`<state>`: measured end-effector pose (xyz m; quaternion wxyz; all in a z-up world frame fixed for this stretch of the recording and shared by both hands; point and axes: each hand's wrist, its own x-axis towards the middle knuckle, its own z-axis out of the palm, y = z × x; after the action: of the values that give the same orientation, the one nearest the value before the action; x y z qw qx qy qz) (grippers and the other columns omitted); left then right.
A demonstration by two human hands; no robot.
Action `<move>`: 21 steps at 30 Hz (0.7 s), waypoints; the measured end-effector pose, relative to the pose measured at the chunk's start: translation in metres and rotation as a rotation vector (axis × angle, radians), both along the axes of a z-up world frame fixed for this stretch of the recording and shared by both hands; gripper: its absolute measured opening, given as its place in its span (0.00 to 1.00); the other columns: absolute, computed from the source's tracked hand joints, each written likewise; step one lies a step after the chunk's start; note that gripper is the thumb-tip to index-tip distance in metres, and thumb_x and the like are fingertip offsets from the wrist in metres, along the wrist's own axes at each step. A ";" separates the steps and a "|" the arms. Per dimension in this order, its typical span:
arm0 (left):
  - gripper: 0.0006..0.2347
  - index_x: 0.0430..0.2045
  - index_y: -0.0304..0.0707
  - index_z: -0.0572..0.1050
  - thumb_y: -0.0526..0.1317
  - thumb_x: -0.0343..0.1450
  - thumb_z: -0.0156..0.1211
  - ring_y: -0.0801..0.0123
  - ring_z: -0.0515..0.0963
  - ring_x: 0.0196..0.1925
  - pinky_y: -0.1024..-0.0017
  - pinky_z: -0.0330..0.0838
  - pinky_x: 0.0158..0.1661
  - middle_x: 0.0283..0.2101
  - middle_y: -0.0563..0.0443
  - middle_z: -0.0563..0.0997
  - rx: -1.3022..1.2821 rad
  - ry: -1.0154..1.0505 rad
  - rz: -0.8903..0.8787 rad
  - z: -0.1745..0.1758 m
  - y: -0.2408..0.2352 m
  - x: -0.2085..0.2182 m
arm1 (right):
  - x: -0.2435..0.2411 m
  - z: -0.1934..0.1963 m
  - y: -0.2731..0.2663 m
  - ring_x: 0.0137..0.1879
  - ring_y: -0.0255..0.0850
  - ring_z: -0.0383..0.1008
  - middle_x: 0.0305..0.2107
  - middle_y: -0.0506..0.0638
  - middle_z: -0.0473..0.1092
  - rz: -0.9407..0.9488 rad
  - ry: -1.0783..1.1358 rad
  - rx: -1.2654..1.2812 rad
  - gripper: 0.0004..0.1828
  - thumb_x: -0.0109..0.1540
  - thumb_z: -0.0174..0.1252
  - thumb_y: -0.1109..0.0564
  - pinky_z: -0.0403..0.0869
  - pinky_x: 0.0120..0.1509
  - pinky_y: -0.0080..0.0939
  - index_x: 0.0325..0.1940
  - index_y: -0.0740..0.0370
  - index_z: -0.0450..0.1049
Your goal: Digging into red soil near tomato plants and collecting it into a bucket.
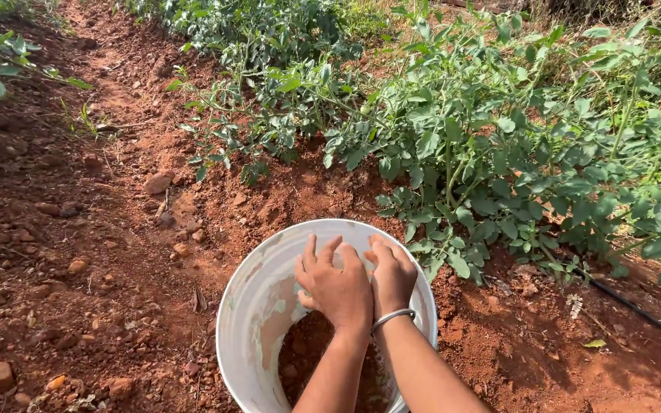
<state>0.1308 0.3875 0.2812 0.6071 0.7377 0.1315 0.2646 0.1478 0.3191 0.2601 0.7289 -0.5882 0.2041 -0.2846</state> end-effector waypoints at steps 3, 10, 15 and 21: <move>0.12 0.36 0.40 0.83 0.40 0.61 0.64 0.45 0.67 0.59 0.32 0.53 0.52 0.52 0.39 0.76 0.102 -0.081 0.164 0.002 0.004 0.001 | 0.004 -0.017 -0.001 0.28 0.33 0.68 0.29 0.48 0.74 -0.016 -0.105 0.032 0.06 0.57 0.60 0.62 0.68 0.32 0.33 0.37 0.64 0.80; 0.04 0.24 0.29 0.71 0.33 0.64 0.57 0.49 0.77 0.28 0.55 0.73 0.38 0.24 0.40 0.75 -0.008 0.044 -0.065 0.001 0.014 0.010 | 0.004 -0.028 -0.005 0.27 0.34 0.64 0.21 0.49 0.66 -0.101 0.165 -0.383 0.10 0.55 0.64 0.64 0.66 0.30 0.37 0.28 0.72 0.68; 0.22 0.48 0.30 0.70 0.39 0.61 0.65 0.43 0.71 0.56 0.43 0.61 0.56 0.51 0.30 0.73 0.194 0.139 -0.187 0.022 0.026 0.018 | -0.039 0.060 0.010 0.51 0.41 0.72 0.48 0.51 0.72 0.167 0.464 0.228 0.18 0.59 0.58 0.50 0.72 0.54 0.53 0.52 0.54 0.76; 0.36 0.73 0.41 0.51 0.57 0.72 0.55 0.45 0.45 0.80 0.33 0.43 0.71 0.79 0.45 0.48 -0.029 0.110 -0.495 0.041 0.021 -0.010 | -0.047 0.083 0.008 0.72 0.55 0.65 0.67 0.56 0.67 0.519 0.366 0.416 0.39 0.61 0.43 0.34 0.66 0.71 0.63 0.71 0.54 0.67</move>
<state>0.1204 0.4090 0.3220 0.6560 0.7518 -0.0165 0.0652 0.1011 0.3272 0.3427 0.8321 -0.5009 0.2285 0.0670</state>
